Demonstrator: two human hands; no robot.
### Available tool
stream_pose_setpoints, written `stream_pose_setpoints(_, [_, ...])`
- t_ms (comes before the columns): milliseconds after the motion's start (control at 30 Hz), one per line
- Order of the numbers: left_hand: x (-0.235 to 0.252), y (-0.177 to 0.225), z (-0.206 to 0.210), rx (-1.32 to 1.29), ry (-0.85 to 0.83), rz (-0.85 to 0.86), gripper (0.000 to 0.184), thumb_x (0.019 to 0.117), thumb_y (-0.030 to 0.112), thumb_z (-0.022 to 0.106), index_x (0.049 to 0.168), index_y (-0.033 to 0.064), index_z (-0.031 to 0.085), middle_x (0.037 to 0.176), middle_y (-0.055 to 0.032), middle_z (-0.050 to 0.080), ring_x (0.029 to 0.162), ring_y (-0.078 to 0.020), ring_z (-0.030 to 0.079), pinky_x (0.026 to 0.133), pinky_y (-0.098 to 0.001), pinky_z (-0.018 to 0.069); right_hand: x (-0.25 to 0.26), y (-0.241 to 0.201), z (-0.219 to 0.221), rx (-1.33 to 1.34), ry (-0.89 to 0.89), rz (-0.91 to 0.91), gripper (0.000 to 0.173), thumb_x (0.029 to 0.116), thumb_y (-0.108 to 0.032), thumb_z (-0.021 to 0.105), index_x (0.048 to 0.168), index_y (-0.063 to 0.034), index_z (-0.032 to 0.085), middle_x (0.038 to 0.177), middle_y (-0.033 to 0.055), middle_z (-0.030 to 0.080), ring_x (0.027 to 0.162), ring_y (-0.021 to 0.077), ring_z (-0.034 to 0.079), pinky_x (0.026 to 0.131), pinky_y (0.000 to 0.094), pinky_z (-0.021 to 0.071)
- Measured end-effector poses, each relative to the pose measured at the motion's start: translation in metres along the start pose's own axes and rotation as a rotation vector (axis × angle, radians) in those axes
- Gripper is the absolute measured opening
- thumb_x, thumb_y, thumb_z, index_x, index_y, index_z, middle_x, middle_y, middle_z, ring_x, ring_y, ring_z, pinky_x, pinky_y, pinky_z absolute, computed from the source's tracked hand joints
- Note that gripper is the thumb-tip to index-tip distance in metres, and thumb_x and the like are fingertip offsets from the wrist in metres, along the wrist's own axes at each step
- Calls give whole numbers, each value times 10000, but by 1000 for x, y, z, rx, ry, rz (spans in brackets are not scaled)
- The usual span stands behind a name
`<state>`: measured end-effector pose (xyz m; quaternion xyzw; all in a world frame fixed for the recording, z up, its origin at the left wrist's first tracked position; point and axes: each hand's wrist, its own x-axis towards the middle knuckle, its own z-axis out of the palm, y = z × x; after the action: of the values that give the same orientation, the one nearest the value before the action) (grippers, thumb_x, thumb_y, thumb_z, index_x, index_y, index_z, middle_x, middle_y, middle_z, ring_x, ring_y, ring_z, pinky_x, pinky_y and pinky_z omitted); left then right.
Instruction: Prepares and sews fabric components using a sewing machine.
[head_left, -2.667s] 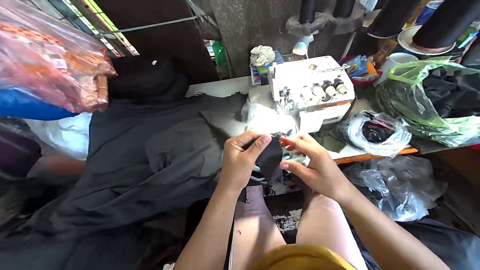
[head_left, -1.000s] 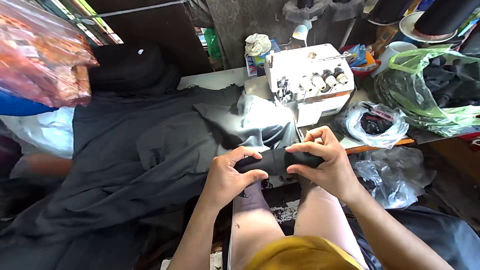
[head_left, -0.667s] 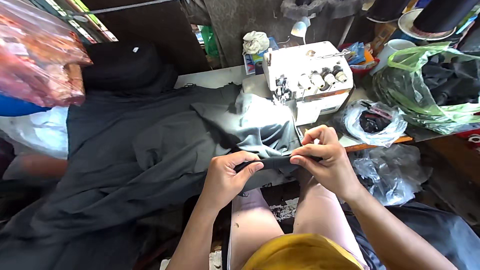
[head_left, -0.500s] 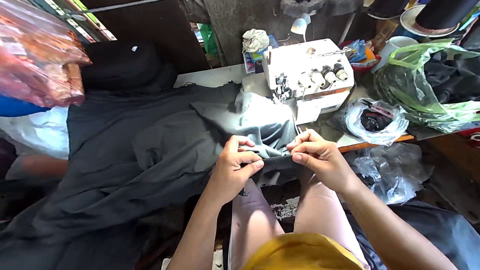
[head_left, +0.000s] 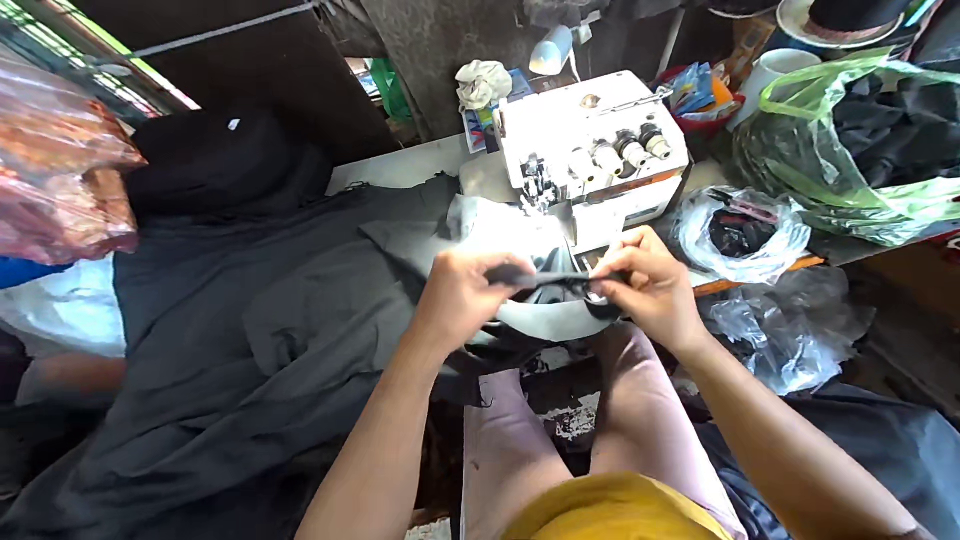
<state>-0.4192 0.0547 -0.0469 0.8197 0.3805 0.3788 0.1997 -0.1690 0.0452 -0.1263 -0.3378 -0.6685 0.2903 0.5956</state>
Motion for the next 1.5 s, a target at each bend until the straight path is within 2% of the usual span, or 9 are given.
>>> stream_pose_setpoints(100, [40,-16,16,-317,74,-237,130,855,-37,710,966,30,703,893,2,709,657,-42,644,587,-194,561,22,16,9,414,67,205,159,855,18,721,926,-119,684,885,-16,707,762,93,695,716,310,628])
stream_pose_setpoints(200, [51,-39,32,-400,3,-449,73,961,62,636,1004,41,692,803,-31,692,652,-115,660,599,-288,585,27,39,24,599,47,365,155,863,58,695,948,-65,653,879,66,713,826,208,739,824,433,645])
stream_pose_setpoints(333, [43,-41,29,-132,-41,-615,128,1015,129,623,997,23,693,754,-32,700,626,-110,679,615,-289,601,15,55,32,535,25,408,120,849,31,716,904,-71,687,828,13,696,795,116,685,778,319,601])
stream_pose_setpoints(600, [32,-44,33,70,40,-418,159,985,121,646,1124,45,647,778,-13,689,575,-63,655,546,-252,593,5,61,45,454,94,362,223,834,55,729,1013,-75,695,842,-2,701,741,76,666,703,256,591])
stream_pose_setpoints(767, [36,-40,40,111,58,-450,156,962,106,660,1098,30,652,819,-47,675,567,-86,655,530,-267,600,3,58,43,311,21,214,236,891,36,665,1107,-56,640,921,-27,673,806,29,640,755,204,569])
stream_pose_setpoints(867, [37,-40,44,213,78,-373,150,957,131,657,1072,37,678,920,-87,658,635,-122,652,573,-306,594,3,54,41,112,-31,123,230,935,0,604,1124,-55,723,1003,-10,702,893,5,657,817,197,574])
stream_pose_setpoints(1067, [47,-47,47,273,97,-275,97,964,108,646,995,17,651,830,-120,650,599,-178,644,558,-350,574,12,30,44,-390,-94,25,426,919,-6,551,1305,-96,707,954,98,672,846,162,646,755,289,553])
stream_pose_setpoints(1167, [67,-53,52,345,116,-407,125,957,127,637,950,7,673,821,-103,660,657,-167,663,639,-358,578,17,20,47,-537,-109,54,446,926,-4,548,1343,-88,681,968,134,665,844,233,663,734,354,569])
stream_pose_setpoints(1500, [98,-62,56,461,95,-477,199,921,51,653,1068,-83,667,1019,-251,690,978,-380,691,890,-544,526,34,16,63,-760,-62,3,235,950,-43,589,1119,21,739,893,160,666,847,319,674,728,430,567])
